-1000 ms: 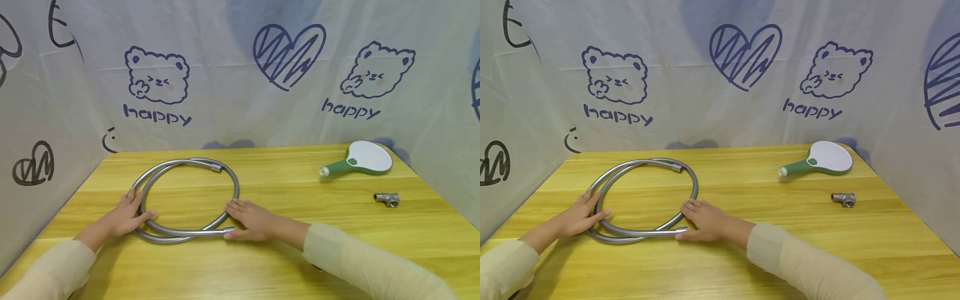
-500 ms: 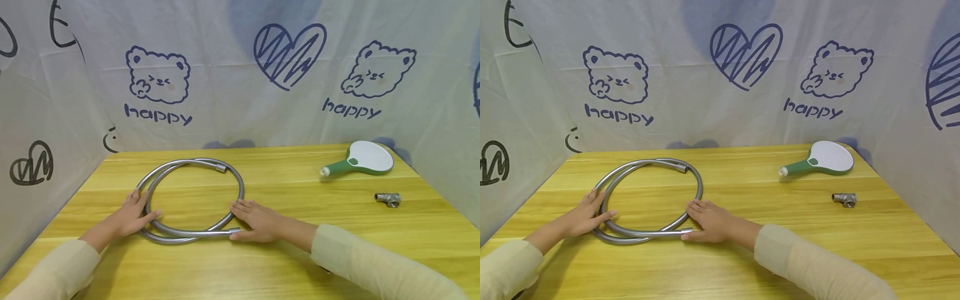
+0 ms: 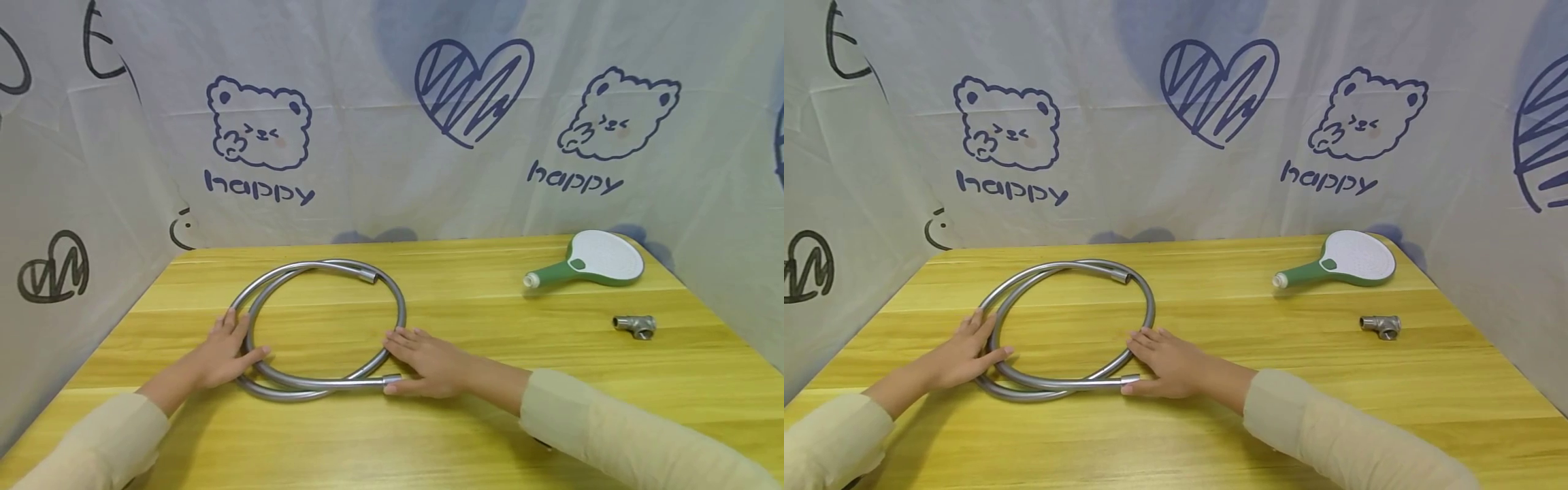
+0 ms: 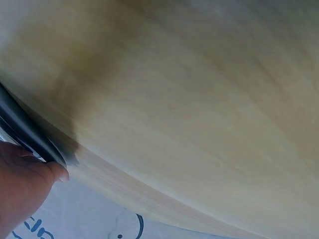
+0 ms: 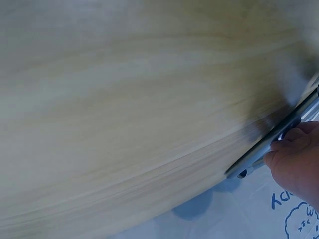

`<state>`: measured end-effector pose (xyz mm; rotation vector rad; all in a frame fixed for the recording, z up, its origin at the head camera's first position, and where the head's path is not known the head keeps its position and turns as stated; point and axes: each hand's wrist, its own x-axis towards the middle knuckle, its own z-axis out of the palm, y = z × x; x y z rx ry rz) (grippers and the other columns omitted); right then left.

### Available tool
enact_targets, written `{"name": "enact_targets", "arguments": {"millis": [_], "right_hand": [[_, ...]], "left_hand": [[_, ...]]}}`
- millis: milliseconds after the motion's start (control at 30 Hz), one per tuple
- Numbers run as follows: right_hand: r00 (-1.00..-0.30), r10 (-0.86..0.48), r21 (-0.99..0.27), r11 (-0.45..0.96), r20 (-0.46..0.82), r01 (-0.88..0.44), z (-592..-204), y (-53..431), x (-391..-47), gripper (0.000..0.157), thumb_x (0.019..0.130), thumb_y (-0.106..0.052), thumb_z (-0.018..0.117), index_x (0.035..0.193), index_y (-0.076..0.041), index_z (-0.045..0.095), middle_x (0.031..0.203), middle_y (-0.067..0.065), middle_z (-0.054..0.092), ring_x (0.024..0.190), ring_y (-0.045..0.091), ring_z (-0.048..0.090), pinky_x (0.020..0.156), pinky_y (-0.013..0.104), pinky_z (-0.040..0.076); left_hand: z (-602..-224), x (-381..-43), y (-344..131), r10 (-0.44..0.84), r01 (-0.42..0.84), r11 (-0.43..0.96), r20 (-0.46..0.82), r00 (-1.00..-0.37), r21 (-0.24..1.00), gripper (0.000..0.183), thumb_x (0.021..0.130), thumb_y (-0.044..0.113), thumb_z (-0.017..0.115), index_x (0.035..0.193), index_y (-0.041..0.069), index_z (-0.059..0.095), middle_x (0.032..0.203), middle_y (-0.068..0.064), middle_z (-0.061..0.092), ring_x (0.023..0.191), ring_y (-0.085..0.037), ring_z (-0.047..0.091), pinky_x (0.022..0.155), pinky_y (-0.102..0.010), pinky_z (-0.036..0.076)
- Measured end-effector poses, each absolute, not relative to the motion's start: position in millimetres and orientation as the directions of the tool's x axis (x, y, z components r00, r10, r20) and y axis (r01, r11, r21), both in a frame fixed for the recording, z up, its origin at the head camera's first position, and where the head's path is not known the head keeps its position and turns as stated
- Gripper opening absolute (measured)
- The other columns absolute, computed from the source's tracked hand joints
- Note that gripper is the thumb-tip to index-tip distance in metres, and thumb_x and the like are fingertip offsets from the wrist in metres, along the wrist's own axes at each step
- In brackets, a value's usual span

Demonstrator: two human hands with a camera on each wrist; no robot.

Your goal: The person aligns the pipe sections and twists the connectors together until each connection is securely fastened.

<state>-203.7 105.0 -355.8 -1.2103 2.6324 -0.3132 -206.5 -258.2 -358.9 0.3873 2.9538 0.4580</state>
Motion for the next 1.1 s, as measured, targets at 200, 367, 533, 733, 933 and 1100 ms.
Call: {"name": "enact_targets", "arguments": {"millis": [200,367,533,733,933,1100], "right_hand": [[-0.632,-0.768,-0.279,0.633,-0.104,-0.722,-355,111,-202,0.075,0.093,-0.050,0.047,0.146,-0.002,0.025,0.152,0.016,0.022,0.143,0.030,0.016,0.115,0.044,0.014],[-0.631,-0.770,-0.274,0.629,-0.094,-0.727,-355,116,-201,0.074,0.093,-0.049,0.048,0.146,-0.003,0.025,0.152,0.016,0.023,0.142,0.031,0.017,0.115,0.045,0.015],[-0.629,-0.773,-0.276,0.624,-0.084,-0.731,-356,121,-200,0.074,0.092,-0.048,0.049,0.145,-0.003,0.026,0.152,0.016,0.024,0.142,0.031,0.018,0.115,0.045,0.016],[-0.621,-0.779,-0.278,0.616,-0.082,-0.737,-356,125,-198,0.074,0.092,-0.049,0.048,0.145,-0.002,0.026,0.151,0.017,0.024,0.142,0.032,0.018,0.114,0.046,0.016],[-0.617,-0.782,-0.286,0.612,-0.082,-0.738,-356,131,-196,0.075,0.093,-0.049,0.047,0.145,-0.001,0.026,0.151,0.017,0.025,0.141,0.033,0.019,0.114,0.048,0.017],[-0.616,-0.784,-0.287,0.609,-0.076,-0.739,-355,135,-194,0.075,0.092,-0.050,0.047,0.144,0.000,0.027,0.151,0.018,0.025,0.141,0.034,0.020,0.113,0.049,0.018]], "left_hand": [[-357,-204,-253,0.276,0.236,0.919,-0.090,-0.957,0.316,0.090,0.092,0.053,0.043,0.140,-0.017,0.014,0.140,-0.048,0.000,0.127,-0.066,0.003,0.099,-0.071,0.016],[-357,-202,-249,0.277,0.233,0.919,-0.099,-0.956,0.319,0.091,0.092,0.054,0.042,0.140,-0.018,0.014,0.140,-0.048,-0.001,0.128,-0.065,0.002,0.100,-0.071,0.015],[-355,-200,-243,0.272,0.226,0.919,-0.106,-0.956,0.323,0.091,0.092,0.055,0.042,0.139,-0.018,0.014,0.140,-0.048,-0.001,0.129,-0.064,0.001,0.101,-0.070,0.014],[-354,-197,-237,0.268,0.221,0.920,-0.110,-0.957,0.324,0.092,0.092,0.055,0.042,0.139,-0.019,0.013,0.140,-0.048,-0.001,0.128,-0.064,0.001,0.100,-0.070,0.015],[-355,-195,-232,0.274,0.233,0.918,-0.090,-0.957,0.322,0.091,0.093,0.054,0.042,0.139,-0.019,0.015,0.140,-0.048,0.001,0.127,-0.065,0.003,0.099,-0.071,0.017],[-355,-194,-228,0.276,0.236,0.916,-0.083,-0.957,0.324,0.090,0.093,0.053,0.043,0.139,-0.019,0.016,0.140,-0.048,0.002,0.128,-0.065,0.003,0.100,-0.070,0.017]]}}
